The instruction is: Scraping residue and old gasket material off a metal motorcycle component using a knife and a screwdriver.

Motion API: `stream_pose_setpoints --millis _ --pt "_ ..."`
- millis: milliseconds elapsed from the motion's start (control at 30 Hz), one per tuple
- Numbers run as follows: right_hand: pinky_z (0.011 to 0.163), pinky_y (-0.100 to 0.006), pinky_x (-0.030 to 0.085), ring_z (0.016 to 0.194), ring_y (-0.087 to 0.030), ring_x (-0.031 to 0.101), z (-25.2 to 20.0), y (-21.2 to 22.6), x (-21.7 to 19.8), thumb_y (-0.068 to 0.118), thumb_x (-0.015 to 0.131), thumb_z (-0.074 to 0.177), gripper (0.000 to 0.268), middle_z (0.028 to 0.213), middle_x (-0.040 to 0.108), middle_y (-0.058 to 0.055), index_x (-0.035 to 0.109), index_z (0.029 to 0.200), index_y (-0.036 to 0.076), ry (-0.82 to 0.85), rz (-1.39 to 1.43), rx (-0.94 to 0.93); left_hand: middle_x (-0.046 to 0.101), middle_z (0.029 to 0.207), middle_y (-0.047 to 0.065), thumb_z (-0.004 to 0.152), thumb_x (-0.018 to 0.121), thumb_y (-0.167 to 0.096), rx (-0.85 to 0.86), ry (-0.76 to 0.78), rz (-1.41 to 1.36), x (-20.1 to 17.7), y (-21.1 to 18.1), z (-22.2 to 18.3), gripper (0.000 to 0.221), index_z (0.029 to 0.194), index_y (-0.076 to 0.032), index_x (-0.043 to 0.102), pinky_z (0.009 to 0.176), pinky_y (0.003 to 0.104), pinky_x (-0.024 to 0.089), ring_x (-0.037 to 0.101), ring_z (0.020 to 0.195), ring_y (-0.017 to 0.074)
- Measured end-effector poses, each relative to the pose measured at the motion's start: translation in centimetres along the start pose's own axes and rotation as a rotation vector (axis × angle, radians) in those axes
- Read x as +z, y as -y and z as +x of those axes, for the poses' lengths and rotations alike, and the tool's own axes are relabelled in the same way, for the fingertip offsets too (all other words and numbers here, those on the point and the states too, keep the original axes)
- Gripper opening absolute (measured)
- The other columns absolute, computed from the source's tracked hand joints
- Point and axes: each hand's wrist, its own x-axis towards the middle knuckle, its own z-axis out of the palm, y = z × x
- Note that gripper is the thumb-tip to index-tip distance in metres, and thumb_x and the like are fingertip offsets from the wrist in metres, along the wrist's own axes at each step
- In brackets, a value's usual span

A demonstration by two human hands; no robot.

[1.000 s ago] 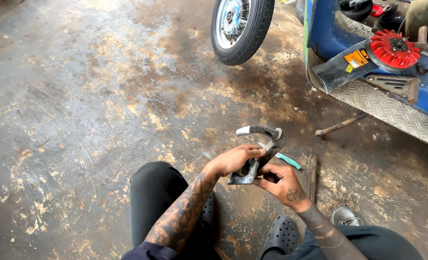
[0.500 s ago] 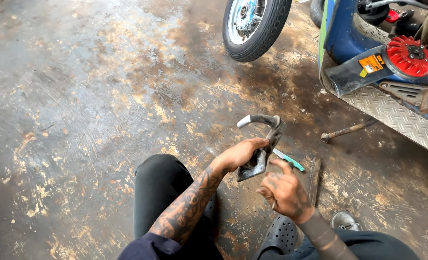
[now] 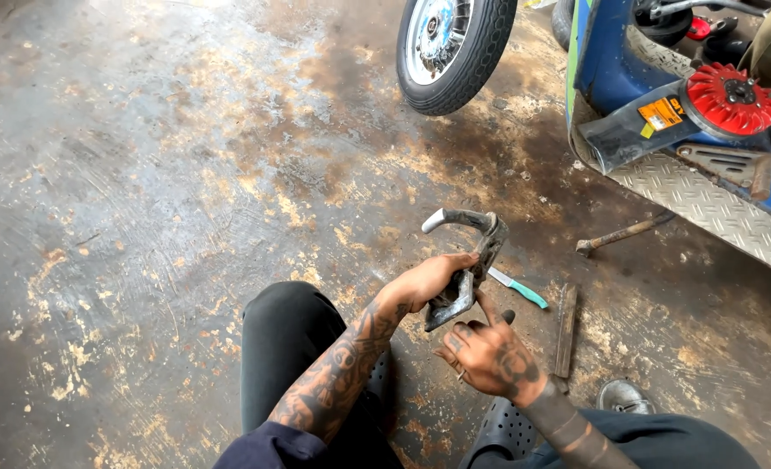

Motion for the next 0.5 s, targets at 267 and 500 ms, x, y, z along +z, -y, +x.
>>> stream_pose_setpoints --millis 267,500 --pt "0.107 -0.050 0.047 0.057 -0.030 0.067 0.8 0.3 -2.3 0.030 0.058 0.099 0.030 0.065 0.068 -0.014 0.066 0.086 0.004 -0.072 0.021 0.038 0.061 0.085 0.000 0.108 0.047 -0.034 -0.125 0.041 -0.103 0.0 -0.9 -1.2 0.040 0.113 0.000 0.069 0.055 0.025 0.038 0.049 0.065 0.0082" --pt "0.109 -0.056 0.044 0.053 -0.022 0.060 1.0 2.5 -3.0 0.024 0.063 0.096 0.020 0.066 0.067 -0.005 0.065 0.083 0.009 -0.174 0.277 0.100 0.072 0.117 0.006 0.104 0.047 -0.028 -0.060 0.036 0.052 0.0 -0.9 -1.3 0.045 0.130 0.003 0.066 0.085 0.028 0.053 0.063 0.093 0.0142"
